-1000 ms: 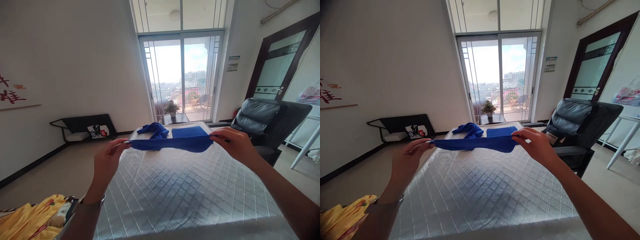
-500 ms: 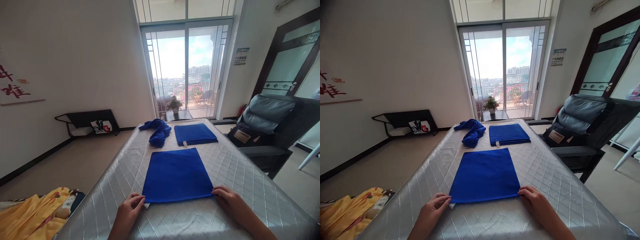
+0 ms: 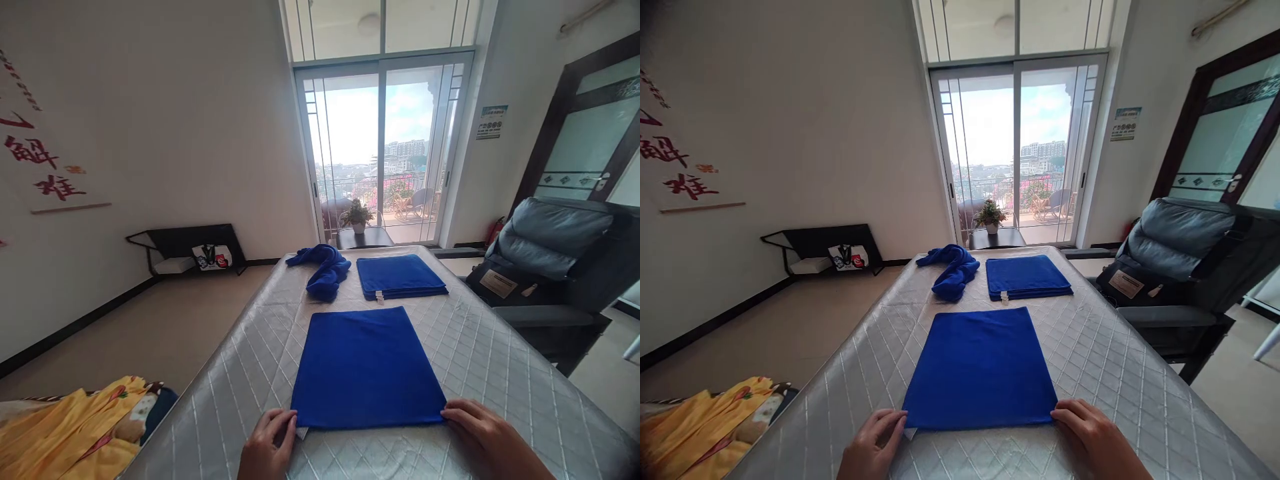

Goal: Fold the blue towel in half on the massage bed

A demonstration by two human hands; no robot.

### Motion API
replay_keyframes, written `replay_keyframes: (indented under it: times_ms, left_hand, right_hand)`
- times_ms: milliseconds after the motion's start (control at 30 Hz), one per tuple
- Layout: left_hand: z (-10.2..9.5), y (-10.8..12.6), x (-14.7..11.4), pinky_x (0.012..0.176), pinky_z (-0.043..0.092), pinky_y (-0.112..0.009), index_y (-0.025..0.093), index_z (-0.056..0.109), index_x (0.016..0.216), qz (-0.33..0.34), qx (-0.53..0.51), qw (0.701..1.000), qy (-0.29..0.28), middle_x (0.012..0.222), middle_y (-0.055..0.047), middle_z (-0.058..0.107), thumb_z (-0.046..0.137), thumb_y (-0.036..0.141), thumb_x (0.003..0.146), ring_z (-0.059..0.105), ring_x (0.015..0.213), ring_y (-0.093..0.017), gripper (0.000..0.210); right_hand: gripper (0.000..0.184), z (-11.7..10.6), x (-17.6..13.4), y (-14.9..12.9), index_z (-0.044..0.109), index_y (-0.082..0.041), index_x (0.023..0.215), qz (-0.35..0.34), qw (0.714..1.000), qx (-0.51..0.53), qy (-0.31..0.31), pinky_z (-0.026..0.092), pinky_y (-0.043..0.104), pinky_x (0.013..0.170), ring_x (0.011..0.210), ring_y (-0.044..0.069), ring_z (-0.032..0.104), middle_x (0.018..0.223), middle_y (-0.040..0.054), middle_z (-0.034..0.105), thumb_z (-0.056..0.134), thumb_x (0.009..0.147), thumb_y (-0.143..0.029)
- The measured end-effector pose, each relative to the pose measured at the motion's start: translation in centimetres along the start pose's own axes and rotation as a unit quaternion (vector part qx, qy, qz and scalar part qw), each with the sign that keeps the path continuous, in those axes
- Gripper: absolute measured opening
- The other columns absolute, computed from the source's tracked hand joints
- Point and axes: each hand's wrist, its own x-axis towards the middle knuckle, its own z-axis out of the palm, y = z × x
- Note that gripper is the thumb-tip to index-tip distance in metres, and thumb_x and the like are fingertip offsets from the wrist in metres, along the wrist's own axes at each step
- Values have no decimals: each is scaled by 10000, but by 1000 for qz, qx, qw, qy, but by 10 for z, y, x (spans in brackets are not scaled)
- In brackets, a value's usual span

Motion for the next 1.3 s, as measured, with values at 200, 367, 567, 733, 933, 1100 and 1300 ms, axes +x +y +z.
replay_keyframes:
  times_ms: [200, 367, 567, 733, 933, 1100, 1300]
  left_hand:
    - [6, -9, -7, 740, 624, -329, 261, 778, 990, 12, 16, 1000, -6, 972, -74, 734, 506, 510, 921, 743, 801, -215, 375]
    - [9, -12, -10, 701, 623, -325, 252, 761, 1024, 26, 36, 999, -3, 991, -79, 734, 475, 478, 949, 743, 806, -218, 372]
    - [7, 0, -11, 735, 620, -339, 246, 750, 999, 36, 38, 998, 26, 963, -72, 736, 438, 487, 962, 744, 827, -221, 396]
    - [4, 3, -10, 680, 614, -311, 243, 746, 987, 27, 87, 995, 34, 949, -61, 755, 429, 492, 956, 748, 774, -214, 404]
    - [11, 24, -5, 614, 581, -263, 264, 751, 1015, 69, 191, 979, 2, 868, -45, 766, 407, 427, 980, 735, 699, -194, 382]
    - [50, 112, 16, 786, 592, -321, 267, 687, 1175, 253, 132, 947, -150, 967, -60, 739, 439, 345, 998, 712, 870, -203, 314]
    - [131, 170, 51, 1177, 362, -411, 178, 488, 1442, 375, 90, 890, -244, 1483, -111, 541, 367, 485, 1027, 451, 1403, -230, 530]
  right_hand:
    - [311, -19, 22, -27, 788, -301, 992, -3, 995, -75, -65, 574, 423, 891, 932, 258, 706, 976, 57, 758, 517, 985, -455]
    - [470, -7, 66, -44, 736, -252, 1167, -9, 996, -93, -8, 509, 475, 1015, 1110, 270, 660, 1182, 89, 725, 346, 1042, -482]
    - [699, 47, 86, -21, 383, -79, 1531, 98, 980, -166, -43, 236, 508, 1223, 1496, 281, 249, 1599, 145, 333, 268, 1026, -549]
    - [708, 60, 79, -16, 242, -88, 1579, 124, 973, -183, -66, 175, 461, 1243, 1519, 235, 139, 1640, 105, 181, 259, 1025, -527]
    - [703, 58, 80, -23, 245, -87, 1578, 139, 971, -185, -64, 153, 446, 1248, 1520, 235, 128, 1641, 94, 168, 257, 1021, -515]
    - [705, 57, 81, -27, 249, -60, 1571, 145, 971, -182, -61, 161, 449, 1244, 1519, 245, 139, 1636, 114, 168, 293, 1018, -494]
    - [628, 52, 79, -30, 293, -21, 1552, 123, 966, -212, -87, 160, 440, 1240, 1518, 244, 126, 1635, 140, 168, 297, 984, -290]
